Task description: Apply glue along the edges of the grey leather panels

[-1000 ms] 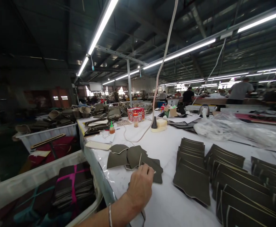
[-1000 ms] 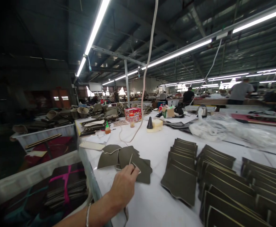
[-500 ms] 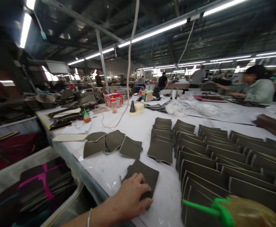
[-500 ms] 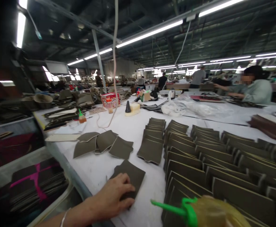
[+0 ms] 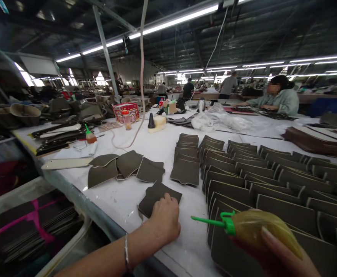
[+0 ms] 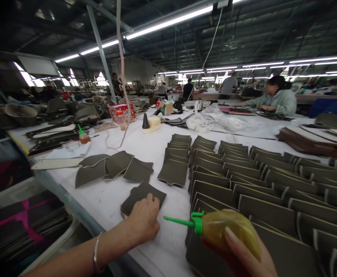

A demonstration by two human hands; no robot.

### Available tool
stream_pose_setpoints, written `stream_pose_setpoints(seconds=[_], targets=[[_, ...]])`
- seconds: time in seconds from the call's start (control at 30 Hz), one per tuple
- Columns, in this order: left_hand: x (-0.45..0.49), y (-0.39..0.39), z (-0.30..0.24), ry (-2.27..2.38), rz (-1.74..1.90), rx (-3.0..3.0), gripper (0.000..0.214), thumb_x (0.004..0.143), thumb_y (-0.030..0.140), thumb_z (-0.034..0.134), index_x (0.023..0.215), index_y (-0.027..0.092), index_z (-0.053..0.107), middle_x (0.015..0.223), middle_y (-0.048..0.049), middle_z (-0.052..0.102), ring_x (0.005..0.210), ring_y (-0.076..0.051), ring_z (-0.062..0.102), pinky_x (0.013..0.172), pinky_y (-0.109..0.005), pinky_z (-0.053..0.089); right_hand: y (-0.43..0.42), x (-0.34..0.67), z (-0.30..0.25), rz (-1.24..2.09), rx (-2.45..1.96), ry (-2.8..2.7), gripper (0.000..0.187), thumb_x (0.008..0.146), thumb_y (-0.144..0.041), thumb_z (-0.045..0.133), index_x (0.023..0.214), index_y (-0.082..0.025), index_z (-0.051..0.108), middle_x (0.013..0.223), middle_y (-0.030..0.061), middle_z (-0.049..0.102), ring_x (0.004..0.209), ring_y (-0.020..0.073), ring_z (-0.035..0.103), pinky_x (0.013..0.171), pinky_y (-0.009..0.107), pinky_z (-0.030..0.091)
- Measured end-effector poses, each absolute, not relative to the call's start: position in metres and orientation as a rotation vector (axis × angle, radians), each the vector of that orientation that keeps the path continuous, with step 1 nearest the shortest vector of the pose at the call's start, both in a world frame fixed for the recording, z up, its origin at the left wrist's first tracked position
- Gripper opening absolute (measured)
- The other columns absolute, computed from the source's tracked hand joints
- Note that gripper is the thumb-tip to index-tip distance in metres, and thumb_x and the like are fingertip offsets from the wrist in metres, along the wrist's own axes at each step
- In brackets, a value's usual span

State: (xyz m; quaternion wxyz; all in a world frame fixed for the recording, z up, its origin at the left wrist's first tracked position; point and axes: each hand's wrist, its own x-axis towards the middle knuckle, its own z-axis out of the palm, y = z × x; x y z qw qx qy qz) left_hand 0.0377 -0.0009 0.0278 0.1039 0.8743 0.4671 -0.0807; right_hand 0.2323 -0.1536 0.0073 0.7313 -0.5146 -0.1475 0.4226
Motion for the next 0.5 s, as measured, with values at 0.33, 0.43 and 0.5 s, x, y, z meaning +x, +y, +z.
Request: stream_pose_setpoints(seconds=[0.33, 0.43, 0.5], targets=[[0.020, 0.028, 0.019, 1.129, -0.147, 2.745, 0.047, 0.083, 0.017, 0.043, 0.127, 0.024, 0.056, 0.100, -0.0108, 0.070, 0.091, -0.030, 0.068, 0.080, -0.042, 0.053, -0.135, 0.219, 0.023, 0.553, -1.479, -0.796, 0.058, 0.073, -0.055, 0.075, 0.118, -0.025, 0.056, 0.102, 0.0061, 0.070, 0.090, 0.0276, 0.068, 0.072, 0.027, 0.057], [0.017, 0.033, 0.018, 1.078, -0.143, 2.745, 0.051, 0.082, 0.016, 0.041, 0.130, 0.026, 0.055, 0.097, -0.0100, 0.073, 0.090, -0.030, 0.069, 0.079, -0.042, 0.052, -0.122, 0.206, 0.029, 0.412, -1.594, -0.955, 0.055, 0.076, -0.057, 0.072, 0.118, -0.027, 0.054, 0.101, 0.0026, 0.066, 0.084, 0.0227, 0.066, 0.073, 0.026, 0.052], [0.016, 0.034, 0.019, 1.055, -0.121, 2.731, 0.054, 0.080, 0.015, 0.041, 0.131, 0.026, 0.056, 0.099, -0.0099, 0.074, 0.089, -0.030, 0.070, 0.078, -0.041, 0.052, -0.113, 0.201, 0.027, 0.358, -1.633, -1.051, 0.052, 0.079, -0.056, 0.069, 0.119, -0.028, 0.053, 0.104, 0.0015, 0.064, 0.086, 0.0216, 0.064, 0.076, 0.028, 0.049]])
